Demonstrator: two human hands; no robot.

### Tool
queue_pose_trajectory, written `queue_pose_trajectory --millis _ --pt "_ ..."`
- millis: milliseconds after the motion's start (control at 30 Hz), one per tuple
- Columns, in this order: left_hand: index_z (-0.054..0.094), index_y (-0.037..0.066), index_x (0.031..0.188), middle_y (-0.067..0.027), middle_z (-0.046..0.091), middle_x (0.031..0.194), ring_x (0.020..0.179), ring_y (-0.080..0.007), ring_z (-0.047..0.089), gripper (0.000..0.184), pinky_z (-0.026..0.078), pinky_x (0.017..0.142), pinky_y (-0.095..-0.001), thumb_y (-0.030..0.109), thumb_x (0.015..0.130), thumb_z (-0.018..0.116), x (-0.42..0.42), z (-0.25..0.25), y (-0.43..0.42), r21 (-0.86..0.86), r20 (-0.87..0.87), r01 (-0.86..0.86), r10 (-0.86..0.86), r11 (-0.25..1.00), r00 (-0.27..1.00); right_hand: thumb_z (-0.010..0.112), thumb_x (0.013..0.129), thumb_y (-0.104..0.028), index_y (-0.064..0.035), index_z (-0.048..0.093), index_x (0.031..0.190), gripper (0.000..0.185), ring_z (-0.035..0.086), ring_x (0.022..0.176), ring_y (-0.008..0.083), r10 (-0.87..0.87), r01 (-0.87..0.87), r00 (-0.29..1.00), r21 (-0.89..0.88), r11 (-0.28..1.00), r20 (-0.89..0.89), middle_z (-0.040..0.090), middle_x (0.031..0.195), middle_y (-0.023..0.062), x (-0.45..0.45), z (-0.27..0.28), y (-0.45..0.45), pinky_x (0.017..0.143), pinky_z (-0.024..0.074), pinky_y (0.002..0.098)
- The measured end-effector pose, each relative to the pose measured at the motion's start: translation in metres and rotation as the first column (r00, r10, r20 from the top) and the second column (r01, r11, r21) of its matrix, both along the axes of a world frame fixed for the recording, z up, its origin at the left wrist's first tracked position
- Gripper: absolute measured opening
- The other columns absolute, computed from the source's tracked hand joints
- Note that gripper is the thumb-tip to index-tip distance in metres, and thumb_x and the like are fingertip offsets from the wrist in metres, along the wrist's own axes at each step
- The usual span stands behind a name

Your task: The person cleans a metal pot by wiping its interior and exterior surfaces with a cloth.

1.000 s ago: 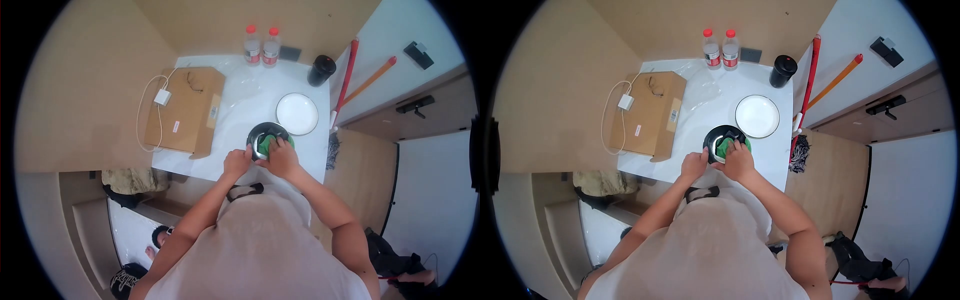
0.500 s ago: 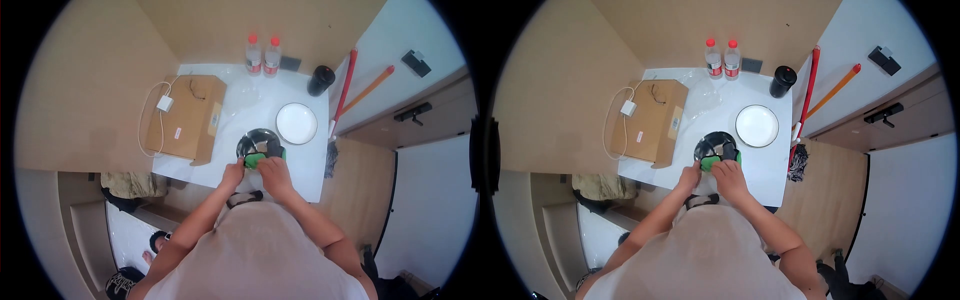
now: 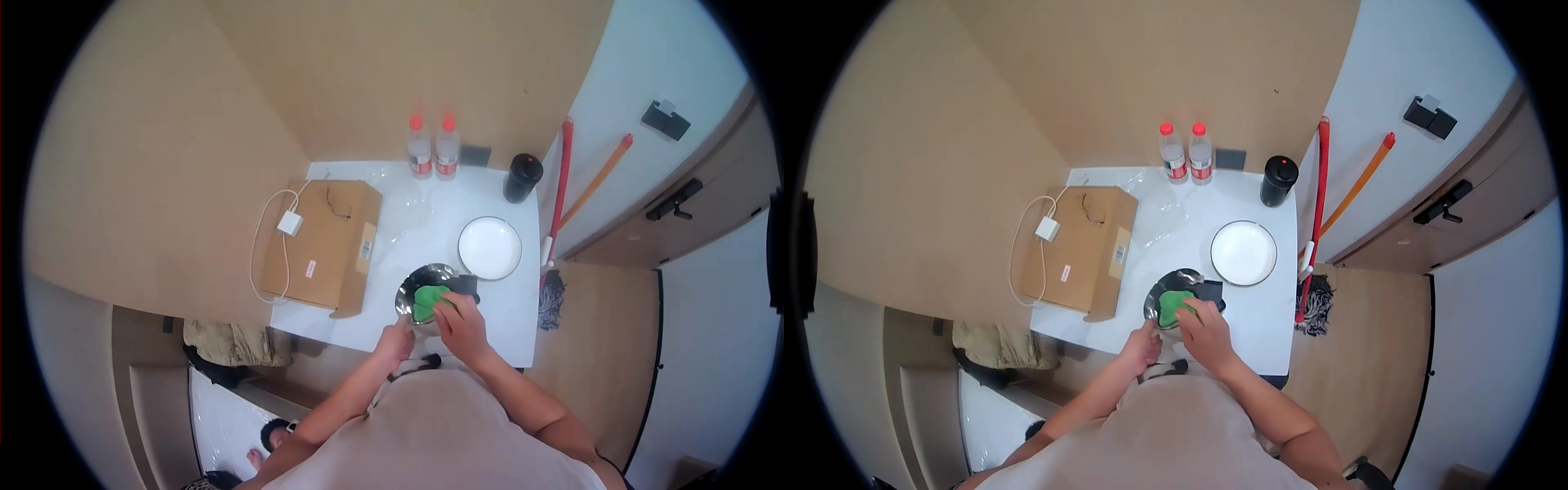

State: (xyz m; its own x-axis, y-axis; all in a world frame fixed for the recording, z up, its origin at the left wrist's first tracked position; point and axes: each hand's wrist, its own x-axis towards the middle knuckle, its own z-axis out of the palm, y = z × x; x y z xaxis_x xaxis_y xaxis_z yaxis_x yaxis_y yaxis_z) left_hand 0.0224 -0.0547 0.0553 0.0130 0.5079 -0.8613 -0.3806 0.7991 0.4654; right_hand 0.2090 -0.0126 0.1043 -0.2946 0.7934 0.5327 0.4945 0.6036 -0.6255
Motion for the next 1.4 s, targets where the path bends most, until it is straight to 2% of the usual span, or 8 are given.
queue_pose_trajectory --millis 100,200,667,867,967,1100,1267,1400 --pt "0.058 0.003 0.085 -0.0077 0.055 0.06 0.047 -0.0223 0.05 0.032 0.037 0.043 -0.0381 0.033 0.096 0.056 -0.006 -0.005 0.003 0.127 -0.389 0.273 -0.205 0.954 0.898 0.07 0.085 -0.008 -0.002 0.064 0.101 0.018 0.06 0.092 0.0341 -0.024 0.021 0.999 -0.076 0.997 -0.031 0.061 0.109 0.0143 0.003 0.01 0.004 0.077 0.0512 0.0413" --pt "0.06 0.006 0.114 -0.0215 0.066 0.074 0.073 -0.0369 0.067 0.025 0.05 0.069 -0.0492 0.012 0.091 0.052 -0.008 -0.004 0.0 0.114 -0.849 0.723 -0.311 0.682 0.427 0.071 0.085 -0.01 0.001 0.061 0.106 0.026 0.058 0.096 0.036 -0.084 0.074 0.993 -0.112 0.991 -0.087 0.058 0.112 0.0185 0.004 0.012 0.004 0.082 0.0503 0.0417" --pt "0.068 0.001 0.087 -0.0246 0.065 0.074 0.074 -0.0444 0.063 0.043 0.047 0.071 -0.0512 0.036 0.1 0.045 -0.01 -0.007 0.002 0.122 -0.811 0.565 -0.246 0.816 0.531 0.075 0.08 -0.013 -0.0067 0.057 0.093 0.023 0.055 0.093 0.0298 -0.02 0.028 0.998 -0.127 0.991 0.066 0.058 0.094 0.0086 0.028 -0.001 0.0 0.09 0.0359 0.0416" --pt "0.068 0.0 0.074 -0.0262 0.063 0.072 0.073 -0.0457 0.062 0.054 0.047 0.068 -0.0511 0.043 0.099 0.048 -0.007 0.011 0.002 0.192 -0.869 0.645 -0.177 0.74 0.462 0.075 0.079 -0.007 -0.0028 0.059 0.094 0.022 0.062 0.081 0.0305 0.095 -0.043 0.995 -0.674 0.738 0.04 0.06 0.089 0.0139 0.039 0.019 0.008 0.075 0.0475 0.0388" --pt "0.067 -0.001 0.074 -0.0269 0.06 0.069 0.069 -0.0466 0.061 0.053 0.046 0.063 -0.0504 0.042 0.098 0.05 -0.004 0.022 0.003 0.185 -0.882 0.702 -0.199 0.688 0.427 0.075 0.08 -0.006 -0.0031 0.06 0.101 0.026 0.063 0.079 0.0319 0.057 -0.048 0.998 -0.54 0.841 -0.001 0.06 0.092 0.015 0.039 0.017 0.017 0.07 0.0512 0.0375" --pt "0.065 -0.002 0.072 -0.0279 0.057 0.066 0.065 -0.0459 0.06 0.053 0.045 0.06 -0.0494 0.042 0.098 0.053 -0.002 0.013 0.004 0.208 -0.832 0.654 -0.22 0.727 0.509 0.075 0.079 -0.005 -0.0042 0.061 0.104 0.029 0.06 0.097 0.0325 -0.102 0.119 0.987 -0.137 0.983 0.123 0.061 0.105 0.0112 0.038 0.027 0.026 0.081 0.0507 0.0389" --pt "0.065 -0.004 0.072 -0.0265 0.06 0.065 0.062 -0.0418 0.061 0.054 0.045 0.06 -0.0479 0.042 0.097 0.054 -0.01 0.0 0.006 0.189 -0.771 0.6 -0.262 0.777 0.581 0.082 0.072 -0.027 -0.011 0.066 0.119 0.052 0.046 0.135 0.0255 0.344 -0.255 0.892 -0.302 0.919 0.294 0.059 0.132 0.0064 0.046 0.036 0.009 0.115 0.0238 0.0554" --pt "0.068 -0.004 0.081 -0.024 0.066 0.071 0.064 -0.0379 0.063 0.048 0.047 0.062 -0.0457 0.04 0.096 0.055 -0.025 -0.01 0.013 0.201 -0.766 0.687 -0.325 0.699 0.554 0.078 0.075 -0.017 -0.0098 0.067 0.119 0.045 0.046 0.136 0.024 0.348 -0.25 0.839 -0.273 0.929 0.417 0.059 0.135 0.0057 0.052 0.033 0.01 0.114 0.0259 0.0547"
